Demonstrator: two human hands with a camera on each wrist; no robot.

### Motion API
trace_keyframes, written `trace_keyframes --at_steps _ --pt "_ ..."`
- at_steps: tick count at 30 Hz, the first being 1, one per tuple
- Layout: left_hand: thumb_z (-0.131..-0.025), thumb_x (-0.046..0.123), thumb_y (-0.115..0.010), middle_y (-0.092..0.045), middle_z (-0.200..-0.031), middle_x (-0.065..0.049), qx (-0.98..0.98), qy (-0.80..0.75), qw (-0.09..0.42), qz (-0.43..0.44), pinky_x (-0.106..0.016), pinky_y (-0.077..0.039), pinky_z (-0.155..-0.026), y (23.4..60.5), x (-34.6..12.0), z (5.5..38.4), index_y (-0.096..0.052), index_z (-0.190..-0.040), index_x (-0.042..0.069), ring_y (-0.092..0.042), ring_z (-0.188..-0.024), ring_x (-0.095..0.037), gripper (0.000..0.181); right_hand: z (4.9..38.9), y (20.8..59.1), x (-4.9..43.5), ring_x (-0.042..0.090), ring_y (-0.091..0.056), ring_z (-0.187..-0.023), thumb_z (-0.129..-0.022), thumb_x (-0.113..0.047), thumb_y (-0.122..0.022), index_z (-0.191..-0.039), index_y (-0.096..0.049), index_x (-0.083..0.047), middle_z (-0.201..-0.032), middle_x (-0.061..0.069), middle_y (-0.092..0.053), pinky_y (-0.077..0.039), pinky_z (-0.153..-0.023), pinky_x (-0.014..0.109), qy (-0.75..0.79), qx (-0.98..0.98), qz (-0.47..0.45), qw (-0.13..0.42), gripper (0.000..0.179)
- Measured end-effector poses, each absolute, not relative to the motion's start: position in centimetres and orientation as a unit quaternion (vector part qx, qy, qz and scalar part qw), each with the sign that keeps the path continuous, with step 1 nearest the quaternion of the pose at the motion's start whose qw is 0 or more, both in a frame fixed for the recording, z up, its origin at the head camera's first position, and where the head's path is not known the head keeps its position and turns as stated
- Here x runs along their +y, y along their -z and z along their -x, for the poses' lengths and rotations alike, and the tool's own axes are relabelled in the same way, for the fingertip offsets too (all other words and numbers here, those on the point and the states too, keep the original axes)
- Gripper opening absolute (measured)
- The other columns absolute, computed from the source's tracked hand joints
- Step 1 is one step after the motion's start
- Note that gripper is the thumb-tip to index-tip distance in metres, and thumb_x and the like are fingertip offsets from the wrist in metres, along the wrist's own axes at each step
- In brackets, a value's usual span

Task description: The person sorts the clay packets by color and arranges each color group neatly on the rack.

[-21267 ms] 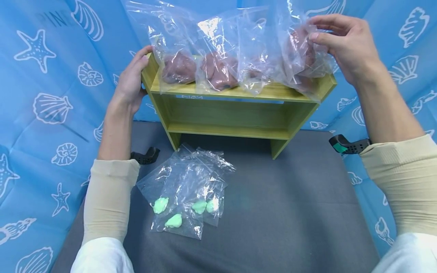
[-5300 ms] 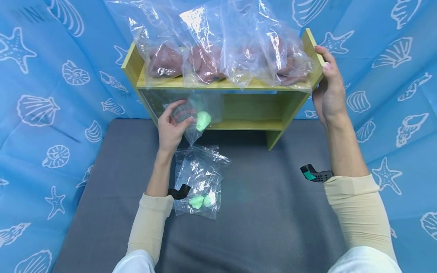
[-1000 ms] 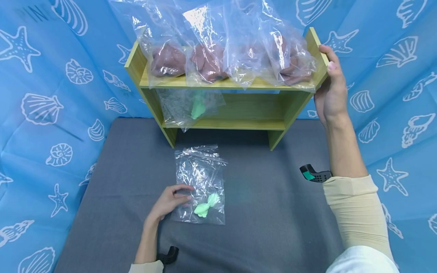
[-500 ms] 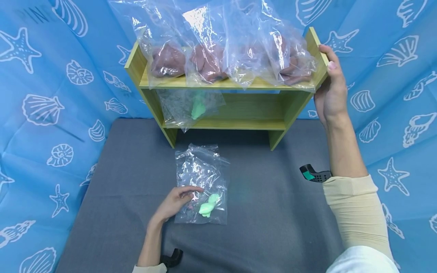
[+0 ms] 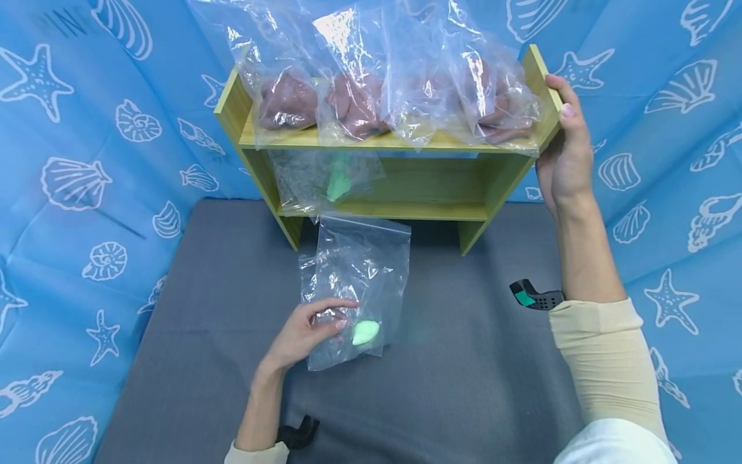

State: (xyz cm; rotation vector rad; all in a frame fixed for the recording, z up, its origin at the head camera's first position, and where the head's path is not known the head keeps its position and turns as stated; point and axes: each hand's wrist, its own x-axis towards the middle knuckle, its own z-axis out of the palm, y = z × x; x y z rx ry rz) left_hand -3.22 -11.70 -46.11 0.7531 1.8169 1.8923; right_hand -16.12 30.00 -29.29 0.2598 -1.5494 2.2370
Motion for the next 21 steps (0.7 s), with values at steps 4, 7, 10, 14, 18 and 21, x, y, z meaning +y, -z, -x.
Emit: trace_keyframes --at_steps 4,7,10,14,18,21 --pt "-0.095 -0.005 -0.062 -0.061 -0.129 -0.020 0.643 -0.685 0.199 -0.279 -0.036 -0.059 -0.070 44.5 -11.3 3.5 -0.060 -0.131 -0.002 -0.071 -0.074 -0.025 0.036 16.1 29.3 29.9 0.026 -0.047 -0.115 -0.092 -0.026 -0.047 -0.137 -0.056 -0.014 -0.137 0.015 -0.043 -0.047 -0.083 0.033 -0.799 -0.558 -0.092 0.203 0.048" --pt "-0.094 -0.005 -0.062 -0.060 -0.128 -0.023 0.644 -0.683 0.189 -0.288 -0.038 -0.059 -0.070 43.7 -10.9 4.0 -0.059 -0.131 -0.003 -0.070 -0.079 -0.033 0.038 16.1 29.3 29.9 0.026 -0.048 -0.115 -0.092 -0.025 -0.047 -0.135 -0.057 -0.013 -0.137 0.015 -0.043 -0.048 -0.083 0.033 -0.805 -0.551 -0.091 0.200 0.046" --pt "-0.094 -0.006 -0.063 -0.058 -0.130 -0.026 0.645 -0.683 0.176 -0.294 -0.038 -0.059 -0.069 42.9 -10.4 4.6 -0.059 -0.132 -0.003 -0.068 -0.088 -0.040 0.038 16.1 29.2 29.9 0.027 -0.048 -0.116 -0.092 -0.026 -0.048 -0.135 -0.057 -0.012 -0.138 0.014 -0.043 -0.047 -0.083 0.034 -0.806 -0.550 -0.093 0.198 0.046" --pt "-0.092 -0.006 -0.065 -0.057 -0.134 -0.024 0.647 -0.683 0.157 -0.301 -0.034 -0.059 -0.070 42.2 -9.5 5.5 -0.057 -0.134 -0.002 -0.068 -0.097 -0.039 0.043 16.2 29.2 29.8 0.027 -0.047 -0.118 -0.092 -0.026 -0.048 -0.135 -0.057 -0.013 -0.140 0.014 -0.043 -0.047 -0.085 0.034 -0.806 -0.550 -0.091 0.197 0.045" --pt "-0.090 -0.008 -0.067 -0.054 -0.140 -0.015 0.637 -0.696 0.148 -0.297 -0.037 -0.058 -0.081 41.6 -8.4 6.7 -0.053 -0.139 0.000 -0.065 -0.107 -0.035 0.052 16.1 29.1 29.8 0.027 -0.046 -0.119 -0.092 -0.026 -0.048 -0.135 -0.057 -0.014 -0.141 0.013 -0.042 -0.047 -0.086 0.033 -0.807 -0.549 -0.087 0.198 0.045" --pt "-0.088 -0.010 -0.068 -0.050 -0.145 -0.011 0.632 -0.702 0.140 -0.297 -0.039 -0.058 -0.083 41.4 -7.5 7.8 -0.050 -0.143 0.003 -0.062 -0.111 -0.034 0.059 16.1 29.0 29.8 0.027 -0.047 -0.119 -0.092 -0.026 -0.048 -0.135 -0.057 -0.013 -0.140 0.013 -0.042 -0.047 -0.085 0.033 -0.806 -0.551 -0.087 0.198 0.046"
